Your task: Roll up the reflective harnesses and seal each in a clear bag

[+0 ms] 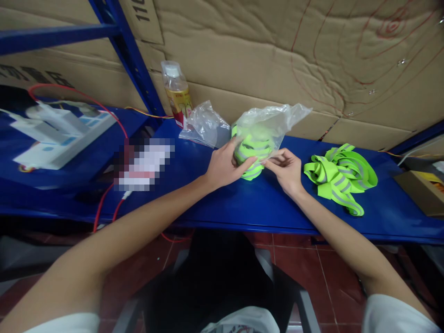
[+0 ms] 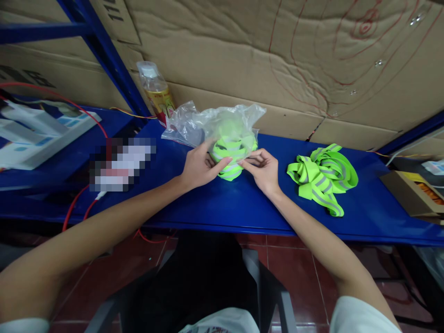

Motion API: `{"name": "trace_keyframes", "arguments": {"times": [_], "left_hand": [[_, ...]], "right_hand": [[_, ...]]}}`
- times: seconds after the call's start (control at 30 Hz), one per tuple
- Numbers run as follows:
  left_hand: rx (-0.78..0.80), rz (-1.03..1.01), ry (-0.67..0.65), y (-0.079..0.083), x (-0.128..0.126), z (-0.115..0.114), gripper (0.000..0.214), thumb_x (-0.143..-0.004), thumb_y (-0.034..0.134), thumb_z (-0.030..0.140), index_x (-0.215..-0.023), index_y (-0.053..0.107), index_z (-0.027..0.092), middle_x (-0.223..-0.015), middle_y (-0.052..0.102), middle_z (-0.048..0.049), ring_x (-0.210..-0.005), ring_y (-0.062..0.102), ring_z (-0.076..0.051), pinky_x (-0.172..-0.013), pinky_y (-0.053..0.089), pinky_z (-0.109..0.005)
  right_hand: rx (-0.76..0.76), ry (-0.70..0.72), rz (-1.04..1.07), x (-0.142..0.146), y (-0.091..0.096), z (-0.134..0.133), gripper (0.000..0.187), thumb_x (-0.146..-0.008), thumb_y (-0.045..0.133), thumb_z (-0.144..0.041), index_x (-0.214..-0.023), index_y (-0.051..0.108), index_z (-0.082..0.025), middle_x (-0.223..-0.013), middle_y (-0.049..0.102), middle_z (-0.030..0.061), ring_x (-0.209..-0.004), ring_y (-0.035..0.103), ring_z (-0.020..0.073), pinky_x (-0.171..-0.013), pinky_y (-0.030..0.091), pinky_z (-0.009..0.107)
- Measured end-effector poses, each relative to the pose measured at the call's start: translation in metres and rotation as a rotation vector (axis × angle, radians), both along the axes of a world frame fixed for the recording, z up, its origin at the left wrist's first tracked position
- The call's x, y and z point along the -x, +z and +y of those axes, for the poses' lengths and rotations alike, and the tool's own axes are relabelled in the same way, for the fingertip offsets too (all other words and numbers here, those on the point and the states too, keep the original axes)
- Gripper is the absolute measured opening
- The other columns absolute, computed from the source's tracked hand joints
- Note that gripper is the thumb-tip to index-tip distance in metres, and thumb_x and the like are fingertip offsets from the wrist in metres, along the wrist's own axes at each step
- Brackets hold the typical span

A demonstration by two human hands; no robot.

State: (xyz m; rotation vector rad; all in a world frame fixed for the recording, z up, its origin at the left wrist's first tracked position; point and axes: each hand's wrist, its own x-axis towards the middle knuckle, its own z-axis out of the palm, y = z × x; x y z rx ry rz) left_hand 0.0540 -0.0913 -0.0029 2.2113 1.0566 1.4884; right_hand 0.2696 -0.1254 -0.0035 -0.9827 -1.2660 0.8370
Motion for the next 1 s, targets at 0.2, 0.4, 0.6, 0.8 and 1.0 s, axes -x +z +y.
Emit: {"name": "trace_keyframes", "arguments": {"times": [0.2, 0.4, 0.6, 0.8, 1.0], "left_hand": [[0.036, 0.031, -0.003, 0.002, 0.001, -0.004, 0.074, -0.083, 0.084, 0.059, -0.143, 0.059, 0.023, -0.091, 0.079, -0.0022, -0.07, 0.075, -0.02, -0.075, 0.06, -0.034], [0.047, 0.101, -0.013, 0.001, 0.002, 0.003, 0.091, -0.068, 0.097, 0.057, -0.141, 0.059, 0.019, -0.112, 0.079, -0.0094, -0.108, 0.078, -0.032, -0.09, 0.061, -0.04], [0.043, 0.05, -0.042, -0.006, 0.002, 0.014, 0.076, -0.069, 0.095, 0.066, -0.123, 0.067, 0.021, -0.105, 0.08, -0.0084, -0.096, 0.078, -0.029, -0.083, 0.061, -0.039], [0.029, -0.007, -0.045, -0.005, 0.0, 0.01, 0.068, -0.07, 0.096, 0.062, -0.119, 0.07, 0.022, -0.112, 0.077, -0.0089, -0.107, 0.074, -0.029, -0.09, 0.062, -0.041], [0.146, -0.007, -0.056, -0.003, -0.002, 0.008, 0.067, -0.069, 0.095, 0.063, -0.116, 0.069, 0.022, -0.094, 0.077, -0.0049, -0.086, 0.074, -0.025, -0.074, 0.058, -0.036]], "right_hand": [[-0.055, 0.015, -0.036, 0.001, 0.001, -0.001, 0.057, -0.068, 0.1, -0.045, -0.115, 0.072, -0.03, -0.104, 0.084, 0.0009, -0.091, 0.082, 0.0227, -0.093, 0.069, 0.042], [-0.003, 0.09, -0.071, -0.001, 0.003, -0.003, 0.036, -0.072, 0.099, -0.043, -0.1, 0.085, -0.027, -0.103, 0.086, 0.0033, -0.092, 0.082, 0.0248, -0.096, 0.068, 0.045], [0.061, 0.156, -0.137, -0.003, 0.007, -0.007, 0.037, -0.075, 0.095, -0.052, -0.101, 0.087, -0.027, -0.104, 0.086, 0.0041, -0.095, 0.082, 0.0274, -0.096, 0.069, 0.047], [0.155, 0.11, 0.014, -0.005, -0.001, 0.001, 0.039, -0.089, 0.081, -0.065, -0.093, 0.085, -0.026, -0.092, 0.085, 0.0036, -0.088, 0.082, 0.0243, -0.089, 0.072, 0.045], [0.242, 0.061, 0.054, -0.006, 0.001, 0.004, 0.045, -0.079, 0.089, -0.066, -0.077, 0.078, -0.022, -0.085, 0.081, 0.0041, -0.082, 0.08, 0.0214, -0.08, 0.074, 0.039]]}}
